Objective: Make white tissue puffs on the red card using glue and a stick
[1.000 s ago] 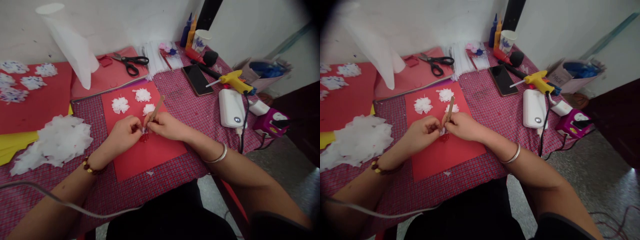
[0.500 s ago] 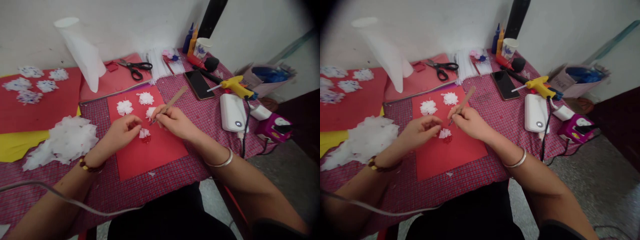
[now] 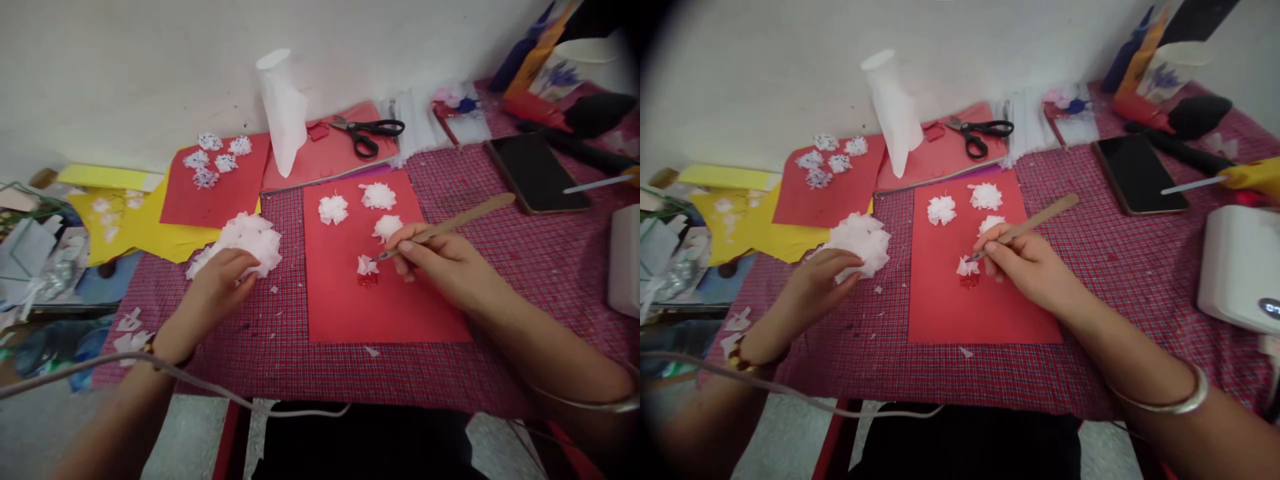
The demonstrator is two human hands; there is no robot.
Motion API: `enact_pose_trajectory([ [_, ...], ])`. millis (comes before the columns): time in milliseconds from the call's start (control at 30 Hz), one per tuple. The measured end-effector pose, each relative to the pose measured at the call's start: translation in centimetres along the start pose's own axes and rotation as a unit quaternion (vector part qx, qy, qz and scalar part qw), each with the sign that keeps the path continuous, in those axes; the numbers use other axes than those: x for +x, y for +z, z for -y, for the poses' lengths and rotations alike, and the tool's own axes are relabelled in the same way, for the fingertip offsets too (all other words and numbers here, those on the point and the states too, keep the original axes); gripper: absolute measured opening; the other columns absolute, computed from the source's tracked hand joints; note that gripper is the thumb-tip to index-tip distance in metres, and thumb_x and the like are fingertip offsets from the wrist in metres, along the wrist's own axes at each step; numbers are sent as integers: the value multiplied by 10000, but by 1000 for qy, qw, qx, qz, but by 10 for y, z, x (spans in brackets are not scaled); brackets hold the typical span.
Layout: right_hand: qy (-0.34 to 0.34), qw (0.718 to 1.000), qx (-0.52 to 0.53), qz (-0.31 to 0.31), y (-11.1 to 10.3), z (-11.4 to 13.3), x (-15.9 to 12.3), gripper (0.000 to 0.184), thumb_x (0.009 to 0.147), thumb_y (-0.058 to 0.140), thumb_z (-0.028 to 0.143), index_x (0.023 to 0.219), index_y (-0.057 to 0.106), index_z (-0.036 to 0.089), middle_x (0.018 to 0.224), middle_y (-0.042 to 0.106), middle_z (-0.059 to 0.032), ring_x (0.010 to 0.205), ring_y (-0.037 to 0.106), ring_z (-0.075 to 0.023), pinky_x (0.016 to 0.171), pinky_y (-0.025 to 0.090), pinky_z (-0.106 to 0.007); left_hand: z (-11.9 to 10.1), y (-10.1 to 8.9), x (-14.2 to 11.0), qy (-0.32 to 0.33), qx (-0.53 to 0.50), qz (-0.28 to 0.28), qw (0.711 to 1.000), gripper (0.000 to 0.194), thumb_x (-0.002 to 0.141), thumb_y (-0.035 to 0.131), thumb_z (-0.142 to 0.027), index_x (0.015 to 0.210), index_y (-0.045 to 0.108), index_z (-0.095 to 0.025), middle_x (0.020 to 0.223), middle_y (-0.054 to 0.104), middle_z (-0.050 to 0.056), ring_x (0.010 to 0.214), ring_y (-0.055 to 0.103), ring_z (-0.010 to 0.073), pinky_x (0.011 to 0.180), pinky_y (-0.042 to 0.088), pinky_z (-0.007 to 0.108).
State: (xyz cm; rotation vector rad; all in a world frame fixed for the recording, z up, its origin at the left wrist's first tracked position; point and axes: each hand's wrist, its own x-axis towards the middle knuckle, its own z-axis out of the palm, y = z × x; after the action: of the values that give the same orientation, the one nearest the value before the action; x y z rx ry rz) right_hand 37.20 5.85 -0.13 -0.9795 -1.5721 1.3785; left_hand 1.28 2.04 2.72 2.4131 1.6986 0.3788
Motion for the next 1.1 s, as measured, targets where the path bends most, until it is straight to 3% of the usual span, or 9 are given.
enact_pose_trajectory([
  [133, 0, 1000, -6, -3, -1, -1, -1, 199, 972, 564, 298, 842, 684, 207, 715, 594, -5, 534, 519, -105, 512, 428, -288, 3, 19, 7, 72, 102, 36, 992, 263, 923, 497, -148, 1117, 672, -174, 1193, 697, 142, 1145, 608, 301, 1036, 430, 500],
  [267, -6, 1000, -12, -11, -1, 1, -1, 209, 970, 567, 294, 818, 681, 207, 687, 583, -4, 530, 523, -108, 509, 419, -292, 5, 22, 20, 64, 115, 36, 991, 179, 934, 507, -199, 905, 682, -178, 987, 731, 117, 969, 645, 278, 992, 450, 508],
  [367, -1, 1000, -6, -18, -1, 3, -1, 193, 959, 584, 300, 822, 679, 202, 676, 587, -4, 528, 525, -108, 500, 417, -286, 3, 17, 23, 14, 36, -7, 999, 177, 916, 527, -243, 790, 645, -205, 859, 720, 71, 859, 654, 227, 897, 496, 427],
  [500, 4, 1000, 18, -13, 0, 6, -1, 170, 960, 592, 314, 862, 683, 209, 667, 604, -1, 535, 534, -112, 509, 430, -281, -18, 6, 24, -88, -136, -80, 983, 106, 851, 617, -289, 769, 616, -222, 956, 723, 45, 930, 660, 193, 838, 513, 339],
  [600, -8, 999, 37, -10, 1, 9, -4, 176, 982, 566, 318, 921, 685, 203, 679, 636, -4, 561, 556, -112, 538, 451, -272, -45, 3, 34, -172, -317, -47, 931, 111, 806, 668, -292, 757, 599, -219, 766, 676, 4, 695, 612, 141, 641, 492, 276],
  [700, -28, 998, 58, -8, 5, 13, -8, 201, 992, 550, 342, 960, 676, 189, 731, 678, -11, 584, 584, -104, 563, 480, -256, -74, 13, 50, -192, -460, 7, 867, 101, 751, 697, -270, 767, 613, -216, 682, 643, -9, 592, 565, 118, 560, 465, 254],
  [767, -49, 996, 72, -1, 8, 14, -10, 210, 997, 536, 341, 991, 667, 177, 779, 700, -17, 621, 611, -101, 582, 500, -243, -90, 23, 60, -190, -501, 43, 843, 103, 733, 704, -276, 782, 639, -212, 668, 635, -9, 551, 528, 105, 505, 429, 236],
  [867, -81, 994, 65, 22, 11, 14, -12, 194, 999, 533, 298, 1035, 665, 161, 828, 697, -22, 673, 623, -92, 608, 510, -222, -108, 39, 69, -180, -516, 64, 835, 98, 732, 703, -289, 770, 664, -208, 630, 599, -22, 499, 434, 81, 442, 341, 216],
  [1100, -137, 989, 42, 27, 13, 14, -13, 153, 997, 524, 206, 1007, 668, 156, 834, 666, -18, 722, 619, -88, 620, 493, -209, -119, 49, 70, -189, -528, 66, 825, 94, 765, 693, -296, 796, 670, -209, 602, 564, -40, 470, 386, 73, 437, 323, 216],
])
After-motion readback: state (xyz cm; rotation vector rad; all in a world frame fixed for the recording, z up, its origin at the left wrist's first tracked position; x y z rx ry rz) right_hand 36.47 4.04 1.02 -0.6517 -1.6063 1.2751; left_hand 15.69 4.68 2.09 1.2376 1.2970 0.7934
